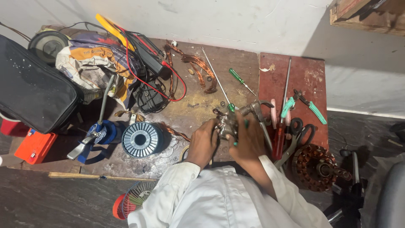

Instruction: The person uses pliers to pull and cut copper wire from a motor stator held in a bench vise. The person repeatedly grips, twists, and snips the wire, accumulating loose copper strands on the workbench.

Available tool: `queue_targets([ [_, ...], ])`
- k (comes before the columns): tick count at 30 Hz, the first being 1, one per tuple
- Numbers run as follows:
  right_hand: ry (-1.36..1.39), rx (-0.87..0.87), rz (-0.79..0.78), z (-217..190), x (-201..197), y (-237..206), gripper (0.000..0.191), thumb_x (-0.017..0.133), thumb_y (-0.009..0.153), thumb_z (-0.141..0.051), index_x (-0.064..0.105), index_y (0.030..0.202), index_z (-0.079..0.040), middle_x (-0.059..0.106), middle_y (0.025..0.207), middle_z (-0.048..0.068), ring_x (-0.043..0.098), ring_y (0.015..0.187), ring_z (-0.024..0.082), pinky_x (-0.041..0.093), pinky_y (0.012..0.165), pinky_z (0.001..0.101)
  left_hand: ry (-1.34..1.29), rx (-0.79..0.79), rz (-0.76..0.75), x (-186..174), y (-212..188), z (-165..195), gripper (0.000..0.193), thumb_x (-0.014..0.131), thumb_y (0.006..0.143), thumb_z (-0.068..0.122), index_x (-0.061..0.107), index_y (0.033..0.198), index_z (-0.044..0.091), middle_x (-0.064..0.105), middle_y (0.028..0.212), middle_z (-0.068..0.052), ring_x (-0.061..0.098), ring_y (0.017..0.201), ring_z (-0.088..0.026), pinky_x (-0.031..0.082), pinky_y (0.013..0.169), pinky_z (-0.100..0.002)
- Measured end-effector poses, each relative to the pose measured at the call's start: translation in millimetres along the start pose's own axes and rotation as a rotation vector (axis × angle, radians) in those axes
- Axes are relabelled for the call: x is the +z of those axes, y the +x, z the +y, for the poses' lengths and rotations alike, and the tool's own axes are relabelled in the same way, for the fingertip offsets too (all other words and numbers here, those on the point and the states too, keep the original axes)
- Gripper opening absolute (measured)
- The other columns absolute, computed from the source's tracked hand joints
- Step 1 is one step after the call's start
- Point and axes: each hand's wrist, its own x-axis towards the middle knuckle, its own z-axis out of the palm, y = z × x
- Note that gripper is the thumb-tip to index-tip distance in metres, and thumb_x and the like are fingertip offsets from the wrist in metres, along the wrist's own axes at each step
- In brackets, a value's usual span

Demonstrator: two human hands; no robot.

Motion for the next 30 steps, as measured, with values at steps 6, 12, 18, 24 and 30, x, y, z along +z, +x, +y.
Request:
queue_targets([
  [6, 0.119, 0.001, 0.112, -3.5, 13.1, 16.9, 0.077, 0.088, 0.071, -0.025, 0.047, 0.135, -0.01, 0.049, 0.119, 0.022, 0.052, 0.113, 0.042, 0.043, 0.094, 0.0516, -0.109, -0.079, -0.007, -1.1, 2.9, -3.4, 0.019, 0.061, 0.088, -0.002, 0.064, 0.107, -0.001, 0.07, 0.1, -0.024, 0.069, 0.092, -0.044, 0.052, 0.081, -0.047],
  [12, 0.227, 0.083, 0.168, 7.5, 33.9, 28.3, 0.076, 0.091, 0.068, -0.028, 0.049, 0.128, -0.008, 0.05, 0.119, 0.019, 0.055, 0.112, 0.041, 0.046, 0.092, 0.0494, -0.198, -0.084, 0.005, 1.5, 14.8, -14.7, 0.021, 0.059, 0.085, -0.008, 0.062, 0.104, -0.001, 0.069, 0.096, -0.021, 0.071, 0.087, -0.037, 0.054, 0.078, -0.041],
  [18, 0.292, 0.147, 0.058, 13.6, 26.0, 43.4, 0.074, 0.094, 0.064, -0.033, 0.057, 0.125, -0.012, 0.054, 0.118, 0.016, 0.061, 0.108, 0.038, 0.05, 0.089, 0.047, -0.273, -0.145, -0.062, -3.9, 22.4, -21.6, 0.017, 0.059, 0.088, -0.009, 0.061, 0.103, -0.001, 0.068, 0.091, -0.016, 0.069, 0.074, -0.026, 0.053, 0.07, -0.035],
  [24, 0.386, 0.097, 0.009, 22.6, 15.6, 58.0, 0.073, 0.094, 0.065, -0.037, 0.062, 0.126, -0.013, 0.058, 0.121, 0.014, 0.062, 0.114, 0.034, 0.051, 0.093, 0.0436, -0.31, -0.072, -0.039, -9.4, 23.6, -24.8, 0.022, 0.057, 0.081, -0.014, 0.061, 0.099, -0.002, 0.067, 0.097, -0.014, 0.065, 0.079, -0.024, 0.051, 0.074, -0.033],
  [30, 0.443, 0.16, -0.042, 23.3, 12.8, 64.0, 0.072, 0.092, 0.065, -0.038, 0.063, 0.126, -0.013, 0.06, 0.121, 0.013, 0.064, 0.114, 0.031, 0.052, 0.093, 0.0424, -0.317, 0.025, -0.052, -12.8, 21.7, -34.8, 0.018, 0.058, 0.081, -0.014, 0.06, 0.095, -0.001, 0.068, 0.101, -0.013, 0.069, 0.095, -0.027, 0.053, 0.084, -0.032],
])
